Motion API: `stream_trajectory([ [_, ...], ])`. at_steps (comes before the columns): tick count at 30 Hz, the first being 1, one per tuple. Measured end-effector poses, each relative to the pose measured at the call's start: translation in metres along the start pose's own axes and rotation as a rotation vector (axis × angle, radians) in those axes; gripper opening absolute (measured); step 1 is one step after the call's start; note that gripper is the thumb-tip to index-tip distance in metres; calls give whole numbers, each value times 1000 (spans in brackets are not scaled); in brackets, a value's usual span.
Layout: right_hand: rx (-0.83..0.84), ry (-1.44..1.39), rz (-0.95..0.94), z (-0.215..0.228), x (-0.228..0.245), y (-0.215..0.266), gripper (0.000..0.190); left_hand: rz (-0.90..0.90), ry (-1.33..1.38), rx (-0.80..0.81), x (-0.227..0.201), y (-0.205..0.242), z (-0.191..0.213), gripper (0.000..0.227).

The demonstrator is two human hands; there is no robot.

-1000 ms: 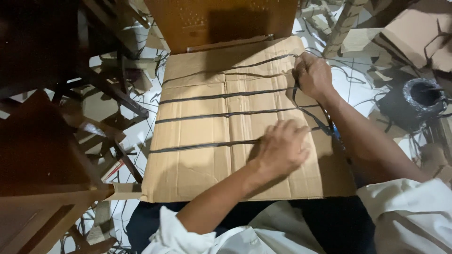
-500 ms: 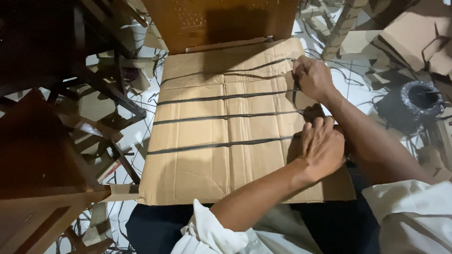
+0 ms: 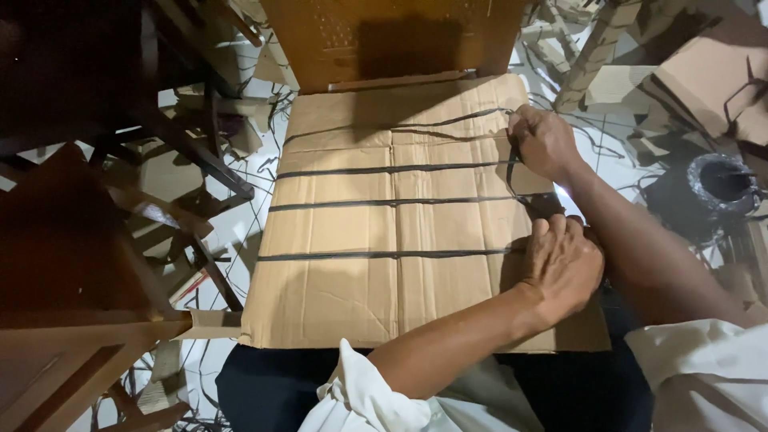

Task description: Tying a piece of cardboard onto a wooden chair seat using black plastic strips to protect it.

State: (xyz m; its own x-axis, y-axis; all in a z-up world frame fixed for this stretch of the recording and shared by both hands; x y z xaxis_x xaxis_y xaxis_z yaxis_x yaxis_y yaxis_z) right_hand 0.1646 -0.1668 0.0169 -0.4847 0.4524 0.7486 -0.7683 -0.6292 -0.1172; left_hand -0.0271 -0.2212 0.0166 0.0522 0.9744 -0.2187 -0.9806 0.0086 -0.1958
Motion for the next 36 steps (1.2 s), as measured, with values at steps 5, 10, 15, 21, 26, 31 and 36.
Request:
stream_trajectory([
  [5, 3, -11, -28, -1, 3, -1, 21, -10, 50, -89, -3, -5, -18, 19],
  [10, 5, 15, -40, -2, 1, 1, 19, -63, 83, -138, -1, -2, -17, 18],
  [15, 13, 26, -74, 1, 9, 4, 26, -121, 98, -39, 5, 8, 7, 17],
  [21, 43, -9, -112, 3, 8, 4, 20, -68, -29, 3, 1, 5, 16, 17],
  [26, 67, -17, -127, -2, -11, -7, 25, -61, -5, -205, -1, -4, -23, 15],
  [31, 59, -6, -127, 1, -1, -3, 25, -80, 59, -259, -1, 0, -25, 17],
  [36, 52, -7, -148, 0, -1, 0, 24, -115, 72, -259, 6, 2, -16, 17],
])
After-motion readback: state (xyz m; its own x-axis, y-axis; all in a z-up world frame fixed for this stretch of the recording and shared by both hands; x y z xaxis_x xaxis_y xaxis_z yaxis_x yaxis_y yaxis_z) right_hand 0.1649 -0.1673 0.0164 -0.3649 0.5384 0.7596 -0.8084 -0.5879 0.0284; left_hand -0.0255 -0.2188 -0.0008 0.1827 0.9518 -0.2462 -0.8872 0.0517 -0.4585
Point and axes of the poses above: each hand's wrist, its own y-axis away from the middle knuckle, its own z-axis out of the back of the hand, x = y × z, the point moved 2 cm from there along -y, towards the middle knuckle, and after that the axes turned 9 degrees about -y, right-handed, at the moved point
